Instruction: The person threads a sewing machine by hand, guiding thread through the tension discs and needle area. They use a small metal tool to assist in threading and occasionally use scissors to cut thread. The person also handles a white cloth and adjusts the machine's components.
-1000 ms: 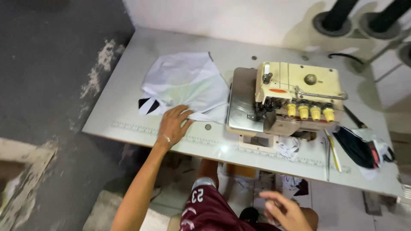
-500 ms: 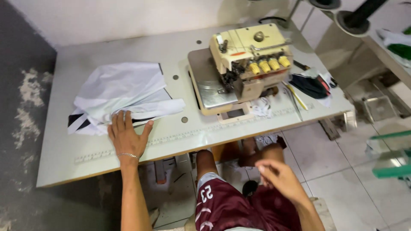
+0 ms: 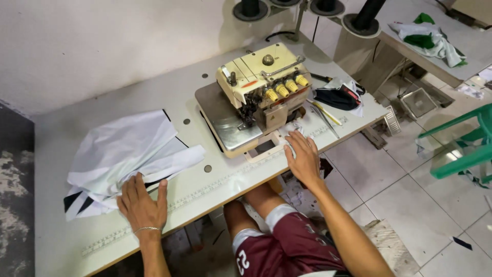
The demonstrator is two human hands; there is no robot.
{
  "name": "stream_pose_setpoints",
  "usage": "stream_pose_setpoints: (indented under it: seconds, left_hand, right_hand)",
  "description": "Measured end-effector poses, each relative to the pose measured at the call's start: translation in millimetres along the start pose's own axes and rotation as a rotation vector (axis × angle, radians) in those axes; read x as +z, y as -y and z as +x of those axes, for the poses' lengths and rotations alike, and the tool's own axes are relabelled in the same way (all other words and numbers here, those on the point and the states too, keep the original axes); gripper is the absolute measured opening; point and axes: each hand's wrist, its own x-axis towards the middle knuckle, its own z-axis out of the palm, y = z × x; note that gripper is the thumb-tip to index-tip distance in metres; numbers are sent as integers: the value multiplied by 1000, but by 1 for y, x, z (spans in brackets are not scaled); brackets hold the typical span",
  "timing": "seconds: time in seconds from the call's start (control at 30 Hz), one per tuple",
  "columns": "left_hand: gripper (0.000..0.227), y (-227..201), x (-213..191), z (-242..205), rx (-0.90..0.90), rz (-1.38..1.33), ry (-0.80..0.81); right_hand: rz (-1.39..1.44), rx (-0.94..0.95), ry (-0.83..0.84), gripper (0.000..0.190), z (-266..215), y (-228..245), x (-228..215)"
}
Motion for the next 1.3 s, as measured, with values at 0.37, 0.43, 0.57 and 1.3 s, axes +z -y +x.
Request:
stream_pose_setpoints:
  seconds: [0.37, 0.43, 0.57, 1.3]
  left_hand:
    - [65, 1, 5, -3, 219, 131, -143]
    - [68, 3, 6, -6, 169, 116, -114]
    - [71, -5, 2, -1, 124, 138, -69]
    - [56, 14, 23, 9, 127, 194, -193]
  right_hand:
    - [108, -109, 64, 27, -20, -15, -42]
    - [117, -33, 231, 36, -34, -12, -54]
    - [614, 94, 628, 16, -47, 15, -82]
    - [272, 49, -378, 143, 105, -13, -2]
